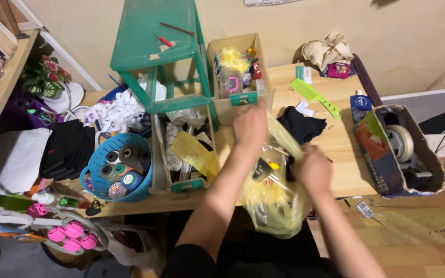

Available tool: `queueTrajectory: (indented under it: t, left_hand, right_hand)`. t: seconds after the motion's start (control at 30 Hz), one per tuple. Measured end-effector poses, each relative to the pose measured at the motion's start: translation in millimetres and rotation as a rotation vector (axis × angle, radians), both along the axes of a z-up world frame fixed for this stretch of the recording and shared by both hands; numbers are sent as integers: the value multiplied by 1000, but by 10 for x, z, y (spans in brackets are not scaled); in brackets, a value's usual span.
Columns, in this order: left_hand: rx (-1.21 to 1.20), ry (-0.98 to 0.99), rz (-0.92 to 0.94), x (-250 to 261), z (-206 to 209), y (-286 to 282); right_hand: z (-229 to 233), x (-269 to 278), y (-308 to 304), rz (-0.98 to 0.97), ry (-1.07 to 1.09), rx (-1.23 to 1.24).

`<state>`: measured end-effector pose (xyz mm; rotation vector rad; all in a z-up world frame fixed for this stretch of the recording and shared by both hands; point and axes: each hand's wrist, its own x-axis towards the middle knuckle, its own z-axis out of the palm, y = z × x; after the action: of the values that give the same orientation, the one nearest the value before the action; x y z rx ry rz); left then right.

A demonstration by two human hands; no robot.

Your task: The person sorts various small items including a black cloth, a yellow plastic bag, and small plastic containers into a set of drawers and bins on a desk.

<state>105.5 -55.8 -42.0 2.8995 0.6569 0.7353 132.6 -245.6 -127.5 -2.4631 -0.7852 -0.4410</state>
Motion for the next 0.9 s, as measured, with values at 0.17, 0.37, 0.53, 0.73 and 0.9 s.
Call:
queueTrajectory:
  t: [0.17,0.37,0.53,0.73,0.9]
  left_hand:
    - [-249,-45,50,-46,262,216]
    - [-476,-201,30,-54,304,94]
    - [-674,-81,-294,39,225,-175]
    - [-966,260,-718,77,-266,-1088]
    - [-857,475,-930,-51,-902,-1956]
  right_hand:
    - [315,439,-863,-224,201,-17]
    - [438,539,-1744,-218,539,89]
    - [356,605,-2677,170,880,931]
    - [-171,575,-3620,-69,719,1341]
    - [-884,713,-4195,-696,526,1272]
